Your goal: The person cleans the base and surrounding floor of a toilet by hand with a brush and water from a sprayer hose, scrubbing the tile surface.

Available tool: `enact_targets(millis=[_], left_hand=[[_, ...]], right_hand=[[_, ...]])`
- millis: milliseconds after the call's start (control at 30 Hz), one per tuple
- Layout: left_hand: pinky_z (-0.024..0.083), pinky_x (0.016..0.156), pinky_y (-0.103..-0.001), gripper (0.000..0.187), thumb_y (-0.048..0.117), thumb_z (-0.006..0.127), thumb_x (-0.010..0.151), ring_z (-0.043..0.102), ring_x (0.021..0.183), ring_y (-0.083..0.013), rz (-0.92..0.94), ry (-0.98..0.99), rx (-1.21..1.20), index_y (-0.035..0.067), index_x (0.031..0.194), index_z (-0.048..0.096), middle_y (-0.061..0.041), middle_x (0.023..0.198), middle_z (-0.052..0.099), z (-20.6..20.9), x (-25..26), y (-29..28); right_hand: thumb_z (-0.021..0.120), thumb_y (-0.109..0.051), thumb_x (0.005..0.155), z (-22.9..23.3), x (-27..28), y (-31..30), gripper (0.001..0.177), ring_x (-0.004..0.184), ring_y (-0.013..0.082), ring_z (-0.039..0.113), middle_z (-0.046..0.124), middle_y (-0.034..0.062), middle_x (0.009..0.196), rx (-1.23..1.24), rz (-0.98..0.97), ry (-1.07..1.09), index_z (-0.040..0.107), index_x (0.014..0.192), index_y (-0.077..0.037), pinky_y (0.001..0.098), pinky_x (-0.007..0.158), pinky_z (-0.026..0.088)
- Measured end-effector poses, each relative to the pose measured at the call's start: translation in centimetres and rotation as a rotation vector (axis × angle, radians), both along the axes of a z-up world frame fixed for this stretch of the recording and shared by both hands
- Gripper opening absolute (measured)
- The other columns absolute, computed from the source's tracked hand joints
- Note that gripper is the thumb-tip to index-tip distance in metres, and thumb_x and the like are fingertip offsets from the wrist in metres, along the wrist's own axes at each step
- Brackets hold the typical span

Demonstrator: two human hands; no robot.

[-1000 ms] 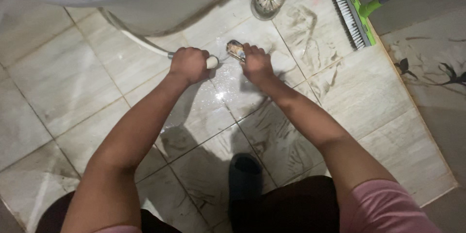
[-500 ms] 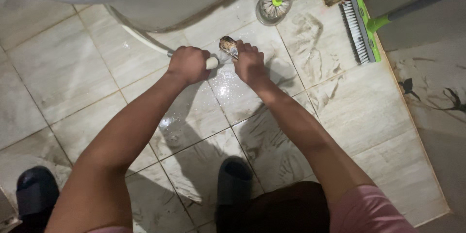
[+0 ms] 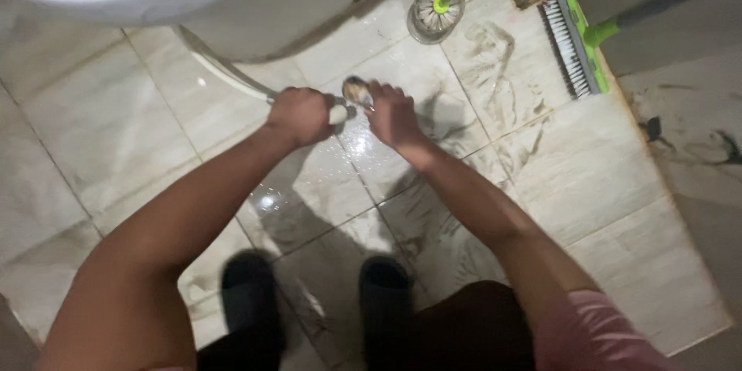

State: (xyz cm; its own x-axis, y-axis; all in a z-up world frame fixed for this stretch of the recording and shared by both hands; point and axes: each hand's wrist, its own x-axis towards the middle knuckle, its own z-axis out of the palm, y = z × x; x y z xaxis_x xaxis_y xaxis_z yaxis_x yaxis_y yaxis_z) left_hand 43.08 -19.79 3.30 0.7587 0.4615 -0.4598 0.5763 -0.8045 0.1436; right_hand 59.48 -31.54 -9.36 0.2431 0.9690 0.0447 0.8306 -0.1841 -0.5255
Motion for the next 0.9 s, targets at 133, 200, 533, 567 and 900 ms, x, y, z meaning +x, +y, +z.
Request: enact_targets(millis=[133, 200, 533, 567, 900], left_hand=[[0.057, 0.077, -0.047, 0.038, 0.044, 0.075, 0.082, 0.073, 0.084, -0.0327, -0.091, -0.073, 0.008, 0.013, 0.104, 0.073, -0.013, 0.089, 0.075, -0.4, -0.1, 0.4], [0.060, 0.073, -0.046, 0.023, 0.034, 0.066, 0.091, 0.076, 0.077, -0.0287, 0.009, 0.013, -0.084, 0.017, 0.105, 0.071, -0.012, 0.087, 0.075, -0.8, -0.2, 0.4], [0.057, 0.078, -0.047, 0.019, 0.029, 0.072, 0.083, 0.073, 0.082, -0.0339, -0.087, -0.262, -0.055, 0.012, 0.090, 0.074, -0.015, 0.087, 0.075, -3.3, -3.7, 2.6], [0.057, 0.077, -0.047, 0.022, 0.030, 0.073, 0.081, 0.073, 0.081, -0.0338, -0.115, -0.287, -0.088, 0.010, 0.090, 0.073, -0.015, 0.085, 0.074, -3.2, -3.6, 2.9], [0.057, 0.071, -0.049, 0.012, 0.019, 0.069, 0.078, 0.072, 0.077, -0.0374, -0.163, -0.430, -0.170, 0.009, 0.083, 0.073, -0.015, 0.079, 0.073, -2.9, -2.7, 4.4]], right_hand=[[0.076, -0.022, 0.086, 0.6, -0.5, -2.2, 0.052, 0.096, 0.0403, 0.066, 0.068, 0.0199, 0.104, -0.147, 0.047, -0.001, 0.056, 0.129, -0.001, 0.0543, 0.079, 0.052], [0.067, -0.017, 0.096, 0.1, -0.1, -2.9, 0.051, 0.090, 0.0368, 0.067, 0.068, 0.0201, 0.100, -0.241, 0.077, 0.032, 0.053, 0.140, 0.005, 0.0508, 0.079, 0.053], [0.074, -0.024, 0.086, 0.8, 1.6, -1.6, 0.059, 0.098, 0.0450, 0.064, 0.066, 0.0278, 0.111, -0.229, -0.174, -0.125, 0.052, 0.133, 0.004, 0.0533, 0.083, 0.053], [0.073, -0.023, 0.086, 1.0, 1.1, -1.8, 0.057, 0.101, 0.0433, 0.066, 0.066, 0.0267, 0.114, -0.327, -0.178, -0.116, 0.053, 0.134, 0.001, 0.0509, 0.086, 0.055], [0.076, -0.028, 0.086, -1.2, -6.2, -0.8, 0.064, 0.104, 0.0428, 0.065, 0.066, 0.0248, 0.113, -0.219, -0.331, -0.025, 0.053, 0.137, 0.003, 0.0506, 0.086, 0.055]])
